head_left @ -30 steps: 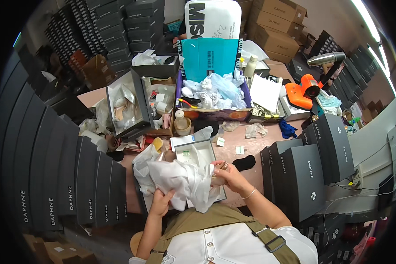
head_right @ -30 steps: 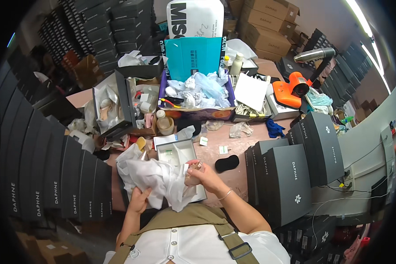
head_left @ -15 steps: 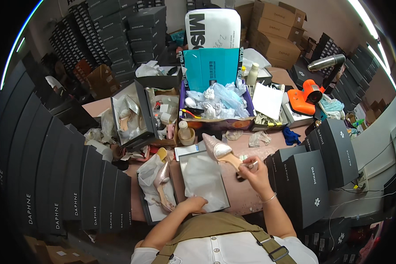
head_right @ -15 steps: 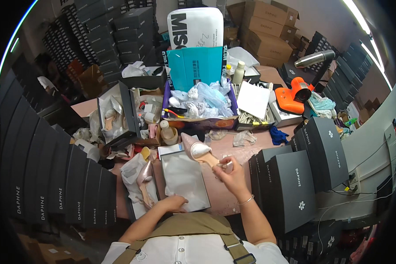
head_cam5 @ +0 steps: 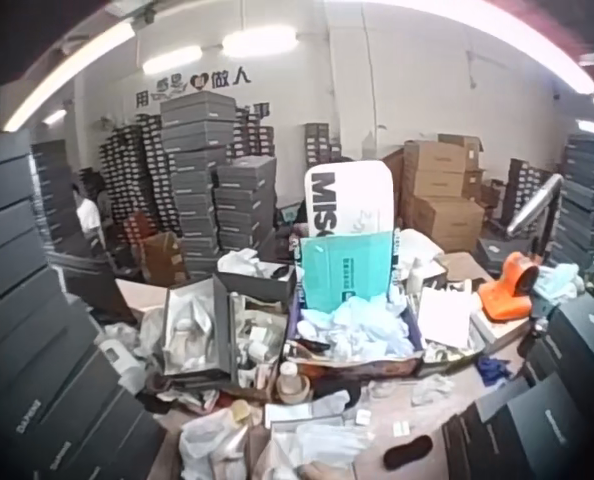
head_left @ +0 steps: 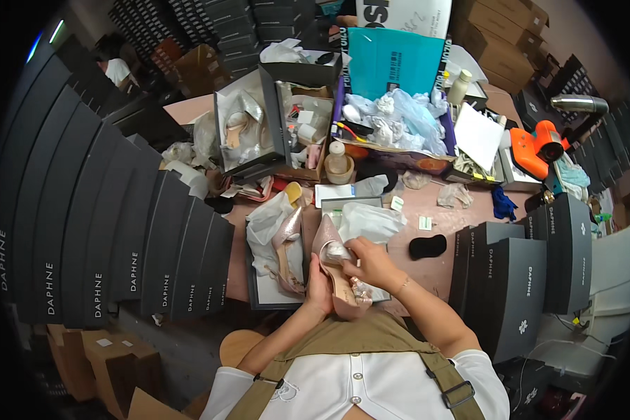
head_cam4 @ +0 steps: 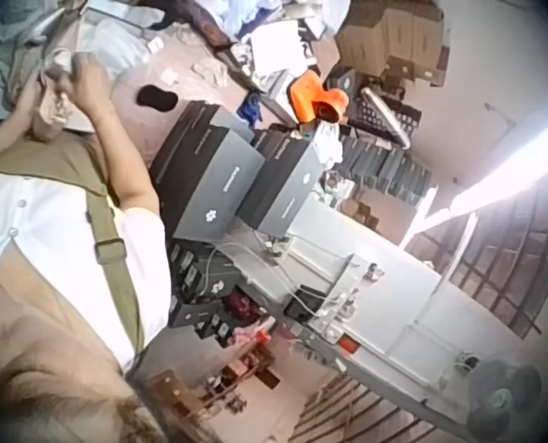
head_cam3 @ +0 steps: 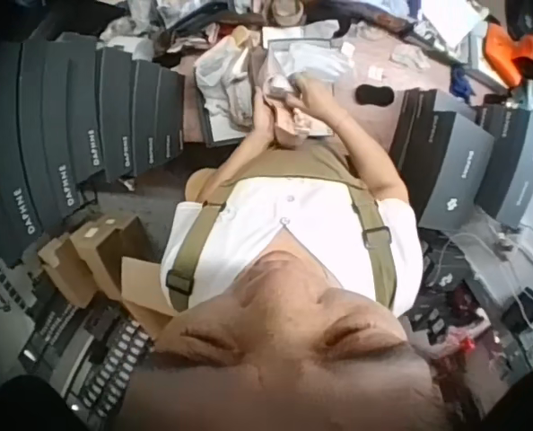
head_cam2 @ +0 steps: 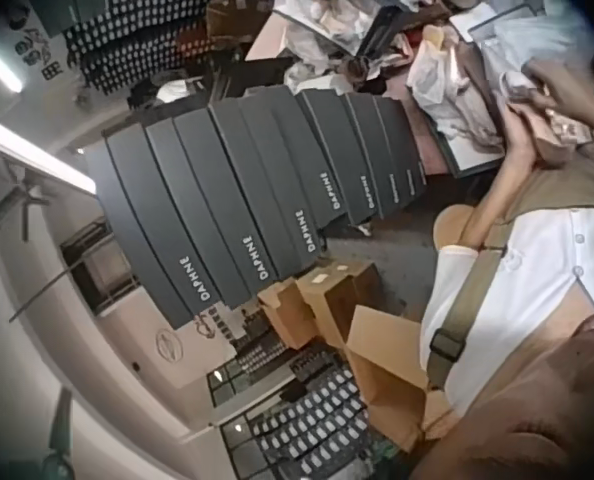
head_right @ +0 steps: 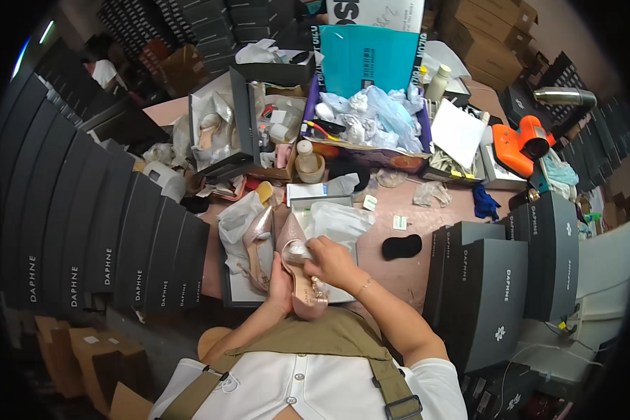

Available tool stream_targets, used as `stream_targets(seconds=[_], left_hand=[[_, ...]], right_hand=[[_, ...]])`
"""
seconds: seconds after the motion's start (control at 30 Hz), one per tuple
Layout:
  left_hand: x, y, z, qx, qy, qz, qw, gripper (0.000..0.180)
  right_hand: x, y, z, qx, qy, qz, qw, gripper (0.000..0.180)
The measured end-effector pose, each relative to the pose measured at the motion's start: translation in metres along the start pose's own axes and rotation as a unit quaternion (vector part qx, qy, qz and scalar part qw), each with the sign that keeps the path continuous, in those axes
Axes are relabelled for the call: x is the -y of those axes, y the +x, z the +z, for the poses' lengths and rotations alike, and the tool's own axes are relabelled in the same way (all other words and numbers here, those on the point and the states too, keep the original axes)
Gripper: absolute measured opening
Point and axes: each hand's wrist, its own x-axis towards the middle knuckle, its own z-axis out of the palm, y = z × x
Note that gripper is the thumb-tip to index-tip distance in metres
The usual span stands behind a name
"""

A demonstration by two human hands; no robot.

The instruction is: Inspecting shoes, wiping them with a cloth, and packing them into boxes with tissue paper and inserts.

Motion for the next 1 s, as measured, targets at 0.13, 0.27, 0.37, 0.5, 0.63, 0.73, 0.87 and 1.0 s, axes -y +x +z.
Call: stream_targets(seconds=[0.13, 0.27, 0.37, 0.5, 0.63, 0.73, 0.87, 1.0], left_hand=[[-0.021, 0.016, -0.025, -0.017, -0.016, -0.048, 0.999, 0.070], [-0.014, 0.017, -0.017, -0.025, 0.006, -0.022, 0.999, 0.075], [-0.015, 0.011, -0.022, -0.055, 0.023, -0.034, 0.998, 0.073], [0.009, 0.008, -0.010, -0.015, 0.018, 0.019, 1.000, 0.058], [0.009, 0.005, -0.008, -0.063, -0.006, 0.022, 0.998, 0.064], [-0.002, 0.014, -0.035, -0.098, 0.020, 0.006, 0.995, 0.072], [-0.002, 0.017, -0.042, -0.055, 0.020, -0.011, 0.998, 0.070], [0.009, 0.011, -0.030, 0.013, 0.025, 0.036, 0.999, 0.072]], right_hand=[[-0.057, 0.018, 0.018, -0.113, -0.103, 0.016, 0.988, 0.028], [-0.120, 0.016, 0.066, 0.092, -0.186, 0.094, 0.974, 0.029], [-0.039, 0.036, 0.013, 0.031, -0.055, -0.045, 0.997, 0.022], [-0.014, 0.030, 0.039, 0.045, -0.167, -0.169, 0.970, 0.014], [-0.014, 0.013, 0.040, -0.007, -0.129, -0.149, 0.980, 0.012], [-0.014, -0.006, 0.008, -0.069, -0.155, -0.083, 0.982, 0.012], [-0.033, -0.010, 0.010, -0.102, -0.121, -0.015, 0.987, 0.023], [0.005, -0.004, 0.044, 0.110, 0.206, -0.039, 0.971, 0.050]])
